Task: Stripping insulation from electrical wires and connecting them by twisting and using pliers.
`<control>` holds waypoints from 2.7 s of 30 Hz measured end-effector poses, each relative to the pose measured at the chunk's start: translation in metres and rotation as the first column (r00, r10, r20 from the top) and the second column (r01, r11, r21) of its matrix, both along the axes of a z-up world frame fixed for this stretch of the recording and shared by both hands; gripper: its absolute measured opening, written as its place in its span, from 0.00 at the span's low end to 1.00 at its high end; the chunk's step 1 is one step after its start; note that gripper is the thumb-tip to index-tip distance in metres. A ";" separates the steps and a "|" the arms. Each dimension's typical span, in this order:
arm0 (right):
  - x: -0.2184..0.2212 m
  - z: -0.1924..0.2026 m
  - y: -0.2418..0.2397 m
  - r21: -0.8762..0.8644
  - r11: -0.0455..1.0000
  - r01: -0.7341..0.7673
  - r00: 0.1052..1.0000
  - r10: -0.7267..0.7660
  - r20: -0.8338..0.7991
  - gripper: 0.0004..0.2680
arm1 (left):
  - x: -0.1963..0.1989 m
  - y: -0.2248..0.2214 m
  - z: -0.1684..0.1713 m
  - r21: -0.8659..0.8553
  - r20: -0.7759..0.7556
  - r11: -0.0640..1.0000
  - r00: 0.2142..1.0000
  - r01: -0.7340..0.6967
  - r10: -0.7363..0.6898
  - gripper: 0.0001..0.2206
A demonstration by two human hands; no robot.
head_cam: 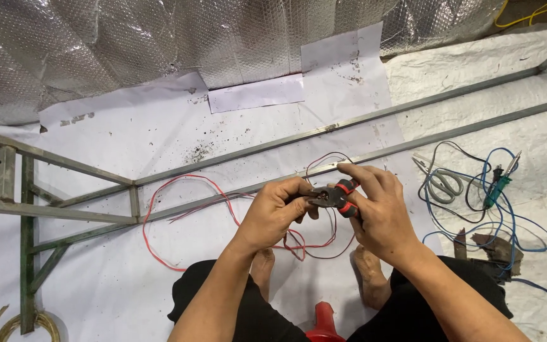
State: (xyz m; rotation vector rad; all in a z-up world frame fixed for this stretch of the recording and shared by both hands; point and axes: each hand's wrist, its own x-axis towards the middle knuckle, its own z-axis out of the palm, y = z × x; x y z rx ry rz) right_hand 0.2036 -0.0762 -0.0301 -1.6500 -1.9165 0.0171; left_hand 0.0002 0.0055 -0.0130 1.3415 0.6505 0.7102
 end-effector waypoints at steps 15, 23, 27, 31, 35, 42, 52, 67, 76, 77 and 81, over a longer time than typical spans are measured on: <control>0.019 -0.017 -0.008 0.070 0.994 -0.081 0.995 0.077 0.059 0.22 | 0.000 -0.003 0.013 -0.184 0.025 0.956 0.973 0.229 -0.229 0.08; 0.024 -0.026 -0.008 0.087 0.990 -0.108 0.993 0.111 -0.029 0.08 | 0.001 -0.004 0.008 -0.137 0.040 0.972 0.981 0.192 -0.188 0.08; 0.027 -0.034 -0.012 0.122 0.982 -0.143 0.986 0.152 -0.070 0.04 | 0.000 -0.003 0.015 -0.136 0.051 0.980 0.989 0.145 -0.139 0.08; 0.026 -0.041 -0.014 0.121 0.986 -0.115 0.989 0.124 -0.075 0.03 | 0.001 -0.003 0.009 -0.118 0.065 0.985 0.991 0.124 -0.117 0.09; 0.020 -0.035 -0.015 0.121 0.991 -0.053 0.997 0.059 -0.047 0.03 | 0.004 -0.003 0.004 -0.101 0.070 0.992 0.995 0.073 -0.066 0.08; 0.002 0.007 -0.006 -0.007 0.999 -0.034 0.998 0.034 -0.052 0.07 | 0.011 -0.003 -0.001 0.090 -0.021 0.995 0.998 -0.051 0.053 0.04; 0.008 -0.007 -0.004 -0.043 0.999 -0.008 0.999 0.006 -0.039 0.13 | 0.020 -0.014 0.010 0.302 -0.087 0.937 0.974 -0.174 0.208 0.03; 0.011 -0.009 -0.010 0.063 0.998 -0.020 0.977 0.033 -0.209 0.05 | 0.020 -0.017 0.015 0.256 0.017 0.956 0.990 -0.142 0.142 0.04; 0.011 -0.014 -0.012 0.023 1.000 0.001 0.981 0.004 -0.192 0.04 | 0.028 -0.018 0.004 0.226 0.016 0.956 0.982 -0.187 0.189 0.08; 0.011 -0.013 -0.011 0.019 1.000 0.004 0.980 0.000 -0.200 0.04 | 0.029 -0.018 0.004 0.266 -0.014 0.946 0.981 -0.185 0.196 0.08; 0.008 -0.010 -0.009 -0.022 1.000 0.009 0.965 -0.015 -0.262 0.04 | 0.031 -0.020 -0.003 0.347 -0.024 0.910 0.968 -0.226 0.250 0.07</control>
